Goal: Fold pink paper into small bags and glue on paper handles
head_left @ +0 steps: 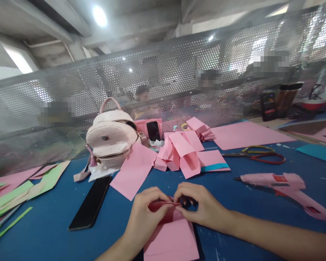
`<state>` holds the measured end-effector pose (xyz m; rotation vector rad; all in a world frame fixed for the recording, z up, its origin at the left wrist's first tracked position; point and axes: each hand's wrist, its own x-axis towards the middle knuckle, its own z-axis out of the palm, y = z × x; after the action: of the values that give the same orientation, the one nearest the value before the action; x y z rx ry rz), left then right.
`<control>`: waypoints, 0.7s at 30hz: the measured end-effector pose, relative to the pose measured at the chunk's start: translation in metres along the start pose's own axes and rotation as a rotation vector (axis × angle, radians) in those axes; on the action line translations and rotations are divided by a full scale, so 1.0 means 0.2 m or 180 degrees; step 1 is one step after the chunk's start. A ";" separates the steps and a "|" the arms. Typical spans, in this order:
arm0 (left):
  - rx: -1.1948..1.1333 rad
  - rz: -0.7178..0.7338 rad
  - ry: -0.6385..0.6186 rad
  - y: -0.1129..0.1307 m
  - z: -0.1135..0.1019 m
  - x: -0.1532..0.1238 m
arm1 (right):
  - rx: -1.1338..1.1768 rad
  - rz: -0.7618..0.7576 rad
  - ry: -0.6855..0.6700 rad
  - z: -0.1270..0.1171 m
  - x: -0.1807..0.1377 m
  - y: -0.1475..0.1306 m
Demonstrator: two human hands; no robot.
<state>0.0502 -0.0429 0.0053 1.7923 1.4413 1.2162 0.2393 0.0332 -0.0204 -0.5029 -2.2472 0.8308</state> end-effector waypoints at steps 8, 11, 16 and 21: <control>0.0107 -0.0016 -0.0122 -0.03 -0.01 0.02 | 0.0008 0.0099 0.0053 0.00 0.01 0.00; 0.0287 0.0065 -0.0179 -0.04 -0.01 0.02 | 0.0032 0.0138 0.0040 0.00 0.01 0.00; 0.0472 0.0173 -0.0145 -0.03 -0.01 0.02 | 0.0040 0.0161 0.0005 0.00 0.01 0.00; 0.0391 0.0140 -0.0121 -0.03 0.00 0.01 | 0.0050 0.0154 -0.0028 0.00 0.01 0.01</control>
<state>0.0472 -0.0393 0.0022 1.9278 1.4909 1.1308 0.2382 0.0348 -0.0208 -0.5490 -2.2427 0.8762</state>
